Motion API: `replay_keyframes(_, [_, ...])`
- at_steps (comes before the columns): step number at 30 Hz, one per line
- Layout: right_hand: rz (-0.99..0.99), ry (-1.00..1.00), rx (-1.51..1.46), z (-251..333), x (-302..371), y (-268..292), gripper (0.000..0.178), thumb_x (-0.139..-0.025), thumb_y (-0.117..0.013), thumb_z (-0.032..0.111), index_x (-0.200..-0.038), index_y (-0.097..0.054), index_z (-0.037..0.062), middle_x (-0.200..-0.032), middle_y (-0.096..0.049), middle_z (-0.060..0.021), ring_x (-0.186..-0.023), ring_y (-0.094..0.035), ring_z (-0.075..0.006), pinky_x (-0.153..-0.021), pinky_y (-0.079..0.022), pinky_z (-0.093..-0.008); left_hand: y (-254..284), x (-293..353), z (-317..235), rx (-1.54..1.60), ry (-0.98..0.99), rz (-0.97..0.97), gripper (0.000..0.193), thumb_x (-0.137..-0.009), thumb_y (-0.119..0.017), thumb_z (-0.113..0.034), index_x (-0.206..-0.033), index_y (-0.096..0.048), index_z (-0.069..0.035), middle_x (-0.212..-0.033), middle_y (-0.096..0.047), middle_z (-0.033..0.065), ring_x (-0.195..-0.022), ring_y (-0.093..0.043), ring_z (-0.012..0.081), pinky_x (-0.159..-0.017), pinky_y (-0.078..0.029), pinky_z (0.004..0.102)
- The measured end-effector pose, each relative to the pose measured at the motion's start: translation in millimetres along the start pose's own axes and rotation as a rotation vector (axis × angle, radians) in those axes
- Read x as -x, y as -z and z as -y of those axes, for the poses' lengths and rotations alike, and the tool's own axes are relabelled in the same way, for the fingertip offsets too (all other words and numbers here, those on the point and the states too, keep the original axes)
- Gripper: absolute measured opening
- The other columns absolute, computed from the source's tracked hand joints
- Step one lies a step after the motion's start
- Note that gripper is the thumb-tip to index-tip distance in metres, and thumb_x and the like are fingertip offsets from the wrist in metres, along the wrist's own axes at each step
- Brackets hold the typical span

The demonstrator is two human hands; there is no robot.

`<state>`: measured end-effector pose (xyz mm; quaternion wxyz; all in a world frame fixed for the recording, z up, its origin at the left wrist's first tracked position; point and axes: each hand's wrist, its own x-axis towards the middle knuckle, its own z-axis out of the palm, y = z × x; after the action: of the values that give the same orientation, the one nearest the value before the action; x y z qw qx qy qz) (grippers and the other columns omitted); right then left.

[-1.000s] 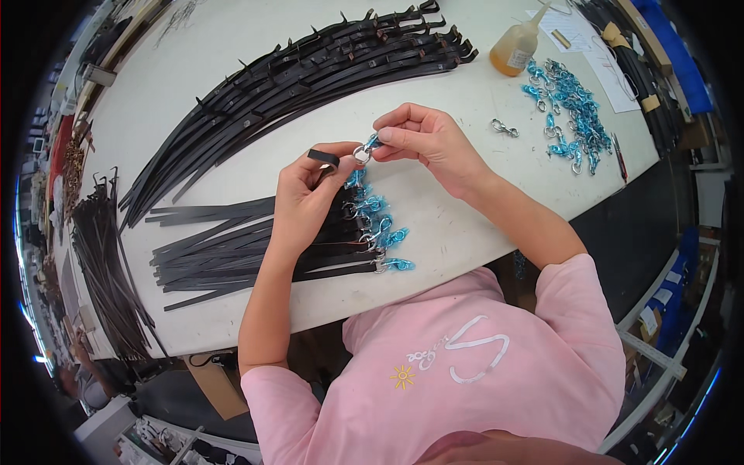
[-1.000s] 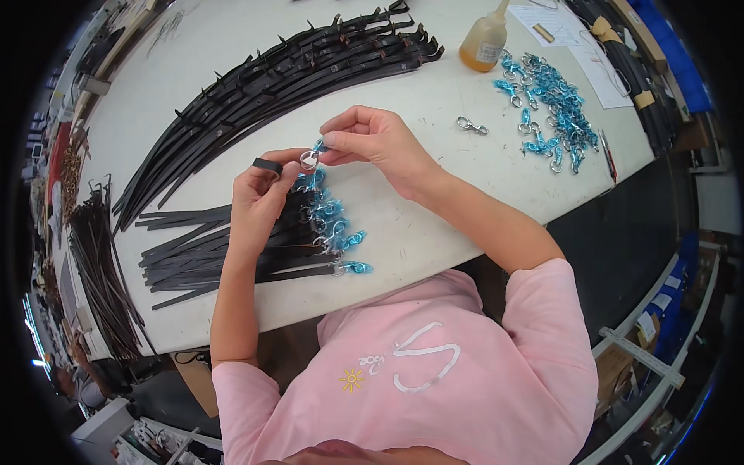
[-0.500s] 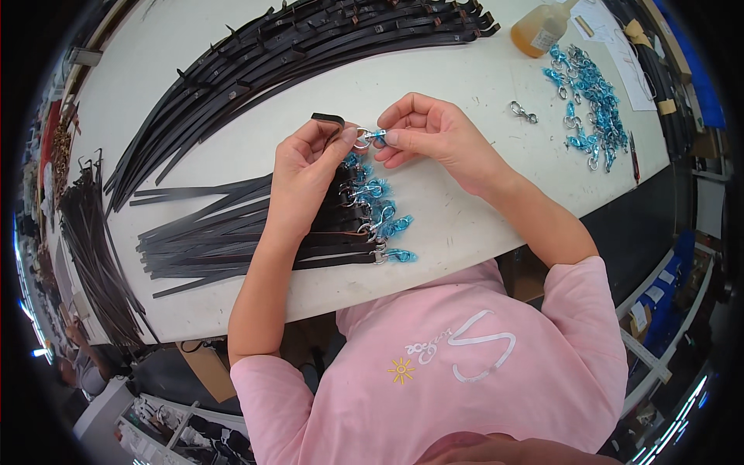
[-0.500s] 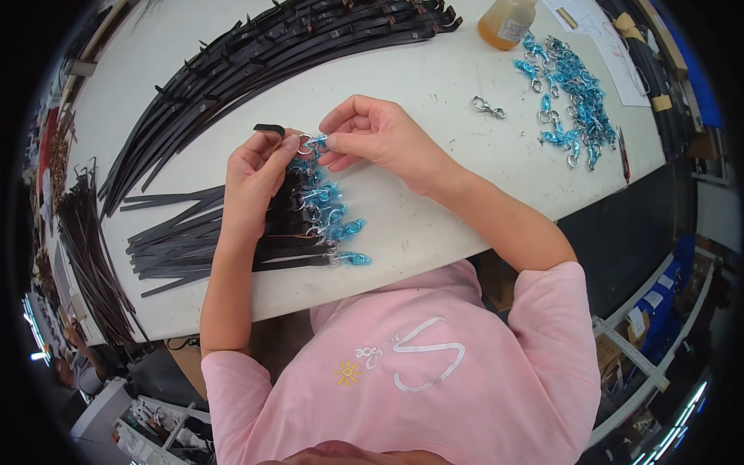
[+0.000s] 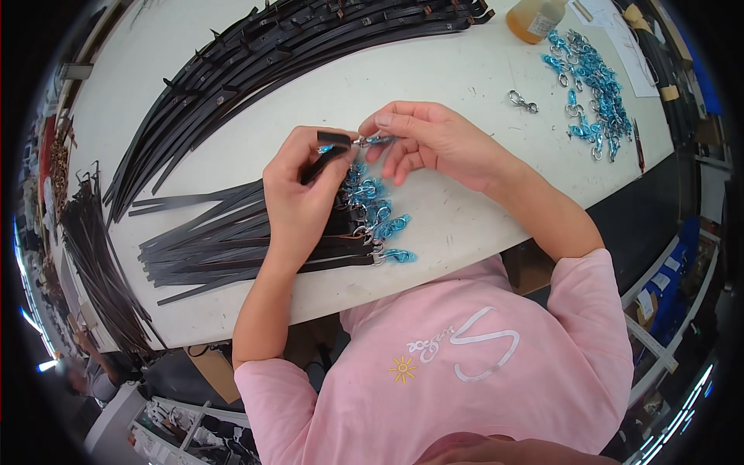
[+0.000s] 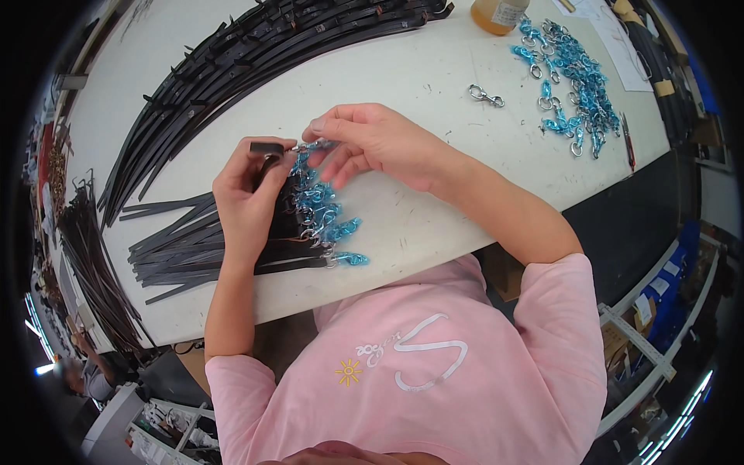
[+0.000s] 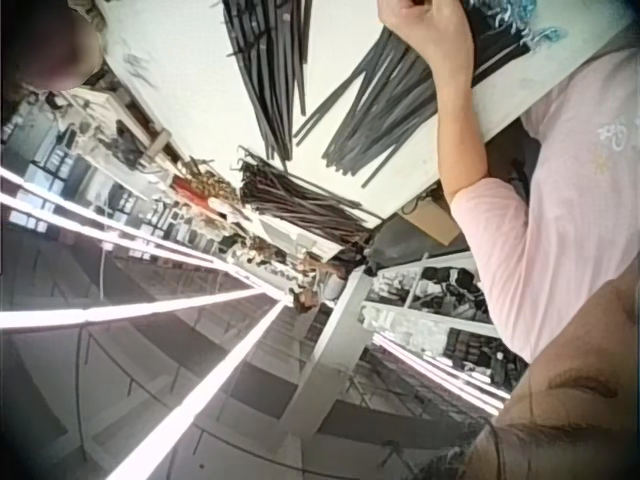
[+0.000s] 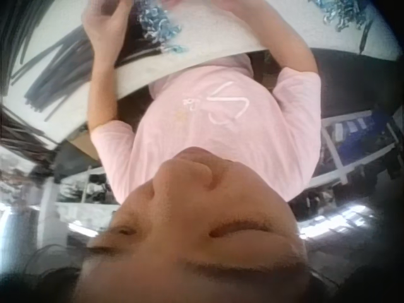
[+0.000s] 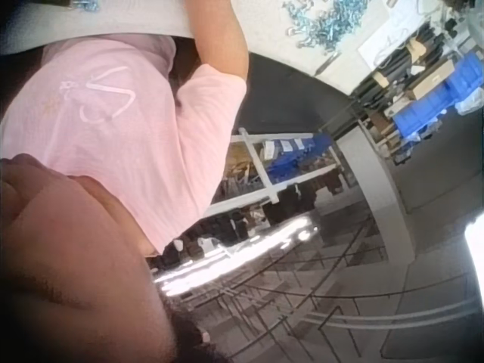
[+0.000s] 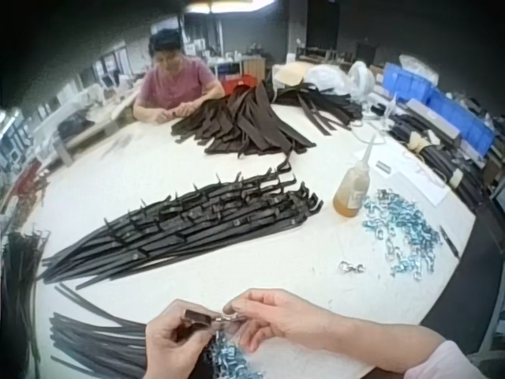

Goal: The person attaches blue lobster clasps to the ends of black leather straps at a workbench. They repeatedly pick up a strap and a clasp, thread the strap through the clasp, and place the finished item on the table. A coworker is visible in the background working on similar materials.

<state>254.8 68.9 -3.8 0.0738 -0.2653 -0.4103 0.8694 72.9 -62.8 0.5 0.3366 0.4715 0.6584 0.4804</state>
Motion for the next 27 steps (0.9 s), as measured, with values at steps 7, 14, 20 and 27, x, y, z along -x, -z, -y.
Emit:
replay_keyframes(7, [0.013,0.129,0.145,2,2,0,0.023,-0.100,-0.064,0.014,-0.118,-0.062,-0.0011,-0.099,-0.070,-0.0091,-0.082,-0.068,-0.0122,-0.077,-0.057,-0.0261,15,5,-24,-0.305,-0.343,-0.033,0.037,-0.075,-0.079,-0.001,-0.111,-0.078,-0.010,-0.112,-0.065,0.0052,-0.068,-0.054,0.0092,-0.056,-0.041,0.0216])
replay_keyframes(14, [-0.007,0.272,0.192,10,8,-9,0.022,-0.098,-0.066,0.012,-0.114,-0.064,-0.0027,-0.101,-0.072,-0.0113,-0.088,-0.071,-0.0154,-0.084,-0.059,-0.0281,30,-2,-29,-0.674,-0.453,-0.121,0.040,-0.075,-0.084,-0.008,-0.114,-0.077,-0.012,-0.094,-0.066,0.0023,-0.065,-0.049,0.0105,-0.056,-0.038,0.0267])
replay_keyframes(20, [-0.024,0.198,0.203,2,6,-14,0.024,-0.097,-0.067,0.011,-0.116,-0.064,-0.0032,-0.102,-0.072,-0.0129,-0.087,-0.073,-0.0169,-0.081,-0.061,-0.0286,6,-2,-3,0.040,0.013,0.119,0.010,-0.090,-0.073,-0.007,-0.097,-0.072,0.000,-0.077,-0.063,-0.0001,-0.068,-0.052,0.0046,-0.057,-0.039,0.0236])
replay_keyframes(27, [-0.044,0.151,0.219,1,2,-10,0.030,-0.098,-0.065,0.012,-0.124,-0.068,-0.0029,-0.101,-0.074,-0.0138,-0.089,-0.073,-0.0167,-0.083,-0.062,-0.0291,10,-8,8,0.076,0.140,0.118,0.026,-0.099,-0.067,-0.022,-0.089,-0.068,0.002,-0.068,-0.055,-0.0015,-0.065,-0.045,0.0050,-0.059,-0.036,0.0236])
